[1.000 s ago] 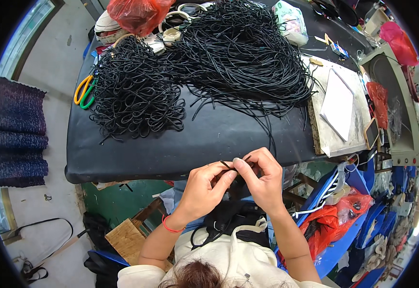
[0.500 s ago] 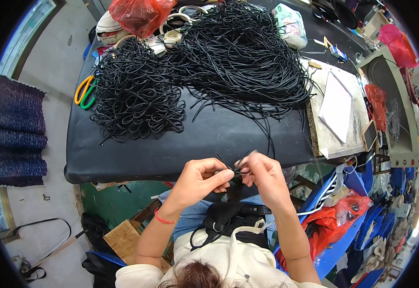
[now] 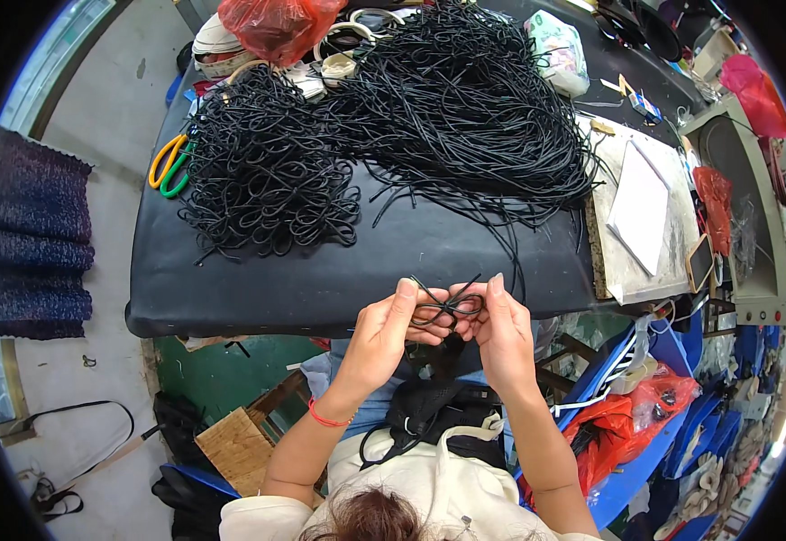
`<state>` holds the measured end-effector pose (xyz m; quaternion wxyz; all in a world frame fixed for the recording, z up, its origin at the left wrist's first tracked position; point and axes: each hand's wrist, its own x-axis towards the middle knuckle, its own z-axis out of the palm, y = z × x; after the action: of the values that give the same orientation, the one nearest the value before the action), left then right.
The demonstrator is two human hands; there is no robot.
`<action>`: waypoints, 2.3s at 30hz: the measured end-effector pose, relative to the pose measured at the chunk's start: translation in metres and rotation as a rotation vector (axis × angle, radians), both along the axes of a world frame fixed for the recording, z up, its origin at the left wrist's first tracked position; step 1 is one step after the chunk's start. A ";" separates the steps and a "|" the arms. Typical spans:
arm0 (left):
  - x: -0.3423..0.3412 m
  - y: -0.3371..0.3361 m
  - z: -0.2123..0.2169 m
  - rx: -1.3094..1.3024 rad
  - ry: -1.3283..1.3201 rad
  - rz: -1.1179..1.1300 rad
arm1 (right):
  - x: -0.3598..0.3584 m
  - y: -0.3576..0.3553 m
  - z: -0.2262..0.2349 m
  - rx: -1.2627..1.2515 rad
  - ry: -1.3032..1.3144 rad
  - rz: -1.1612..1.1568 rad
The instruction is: The person ties black cords into knots by hand, working through a large pile on a table. They pick up individual cords, form loops, and tighten them into knots, placing the finished items into a blue bin. The person also moves a red plastic bag and organizes the workspace during the process.
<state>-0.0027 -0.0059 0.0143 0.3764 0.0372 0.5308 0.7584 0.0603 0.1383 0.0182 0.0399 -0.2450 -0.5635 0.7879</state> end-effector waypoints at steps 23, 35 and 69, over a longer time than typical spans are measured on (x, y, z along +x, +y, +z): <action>-0.060 -0.001 0.018 -0.550 1.512 0.241 | -0.069 0.047 0.011 1.771 0.524 0.177; -0.046 0.002 0.015 -0.360 0.979 0.095 | -0.059 0.034 0.023 1.595 0.668 0.217; -0.026 -0.011 0.001 0.210 -0.140 0.088 | -0.041 0.005 0.023 1.340 0.608 0.214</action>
<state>-0.0285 -0.0171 0.0158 0.3729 0.0002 0.4220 0.8263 0.0191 0.1430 0.0414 0.2583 0.1169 -0.9082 0.3080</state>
